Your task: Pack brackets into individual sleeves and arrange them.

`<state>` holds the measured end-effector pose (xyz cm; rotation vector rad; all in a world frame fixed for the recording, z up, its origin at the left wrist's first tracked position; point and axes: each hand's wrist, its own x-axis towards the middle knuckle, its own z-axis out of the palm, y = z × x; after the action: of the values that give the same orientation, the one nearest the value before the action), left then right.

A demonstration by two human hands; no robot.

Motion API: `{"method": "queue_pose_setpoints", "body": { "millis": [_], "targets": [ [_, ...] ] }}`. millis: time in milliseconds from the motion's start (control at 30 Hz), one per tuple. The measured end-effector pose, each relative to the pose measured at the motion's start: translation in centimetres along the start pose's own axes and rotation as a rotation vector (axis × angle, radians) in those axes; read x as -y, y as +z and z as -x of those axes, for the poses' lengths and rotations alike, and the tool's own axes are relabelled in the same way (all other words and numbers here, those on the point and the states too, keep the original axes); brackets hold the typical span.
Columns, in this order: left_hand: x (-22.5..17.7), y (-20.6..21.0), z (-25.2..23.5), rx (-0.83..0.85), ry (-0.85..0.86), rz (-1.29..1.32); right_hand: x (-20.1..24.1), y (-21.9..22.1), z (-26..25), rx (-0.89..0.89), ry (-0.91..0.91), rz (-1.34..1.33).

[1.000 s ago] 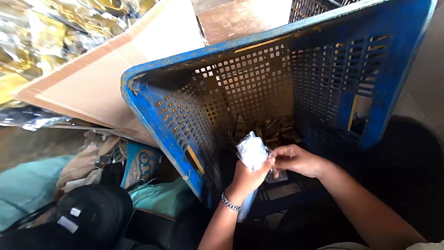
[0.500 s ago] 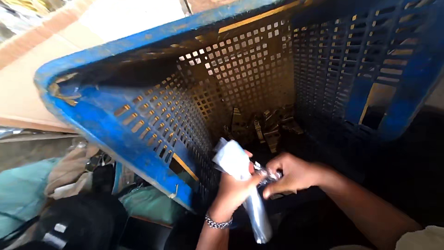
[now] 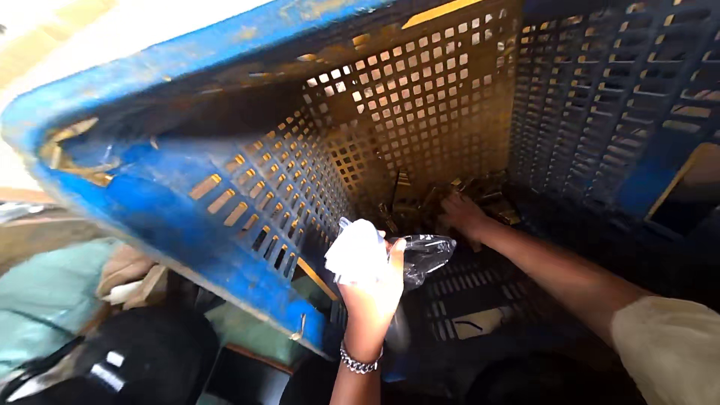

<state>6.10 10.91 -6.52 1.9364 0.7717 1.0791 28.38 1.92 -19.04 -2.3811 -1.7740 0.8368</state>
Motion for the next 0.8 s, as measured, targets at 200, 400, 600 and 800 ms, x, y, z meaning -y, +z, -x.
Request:
{"method": "queue_pose_setpoints", "body": {
  "millis": [200, 400, 600, 800],
  "targets": [
    [-1.3, -0.1, 0.8, 0.101, -0.023, -0.273, 3.1, -3.6, 11.1, -0.643, 0.398, -1.297],
    [-3.0, 0.0, 2.2, 0.189, -0.196, -0.003, 8.1, -8.2, 16.3, -0.201, -0.031, -1.438],
    [-5.1, -0.7, 2.1, 0.278, -0.555, 0.327, 13.4, -4.9, 12.8, -0.248, 0.011, -0.37],
    [-3.7, -0.2, 2.6, 0.534, -0.382, -0.092, 12.8, -5.1, 10.7, -0.1, 0.152, -0.904]
  ]
}}
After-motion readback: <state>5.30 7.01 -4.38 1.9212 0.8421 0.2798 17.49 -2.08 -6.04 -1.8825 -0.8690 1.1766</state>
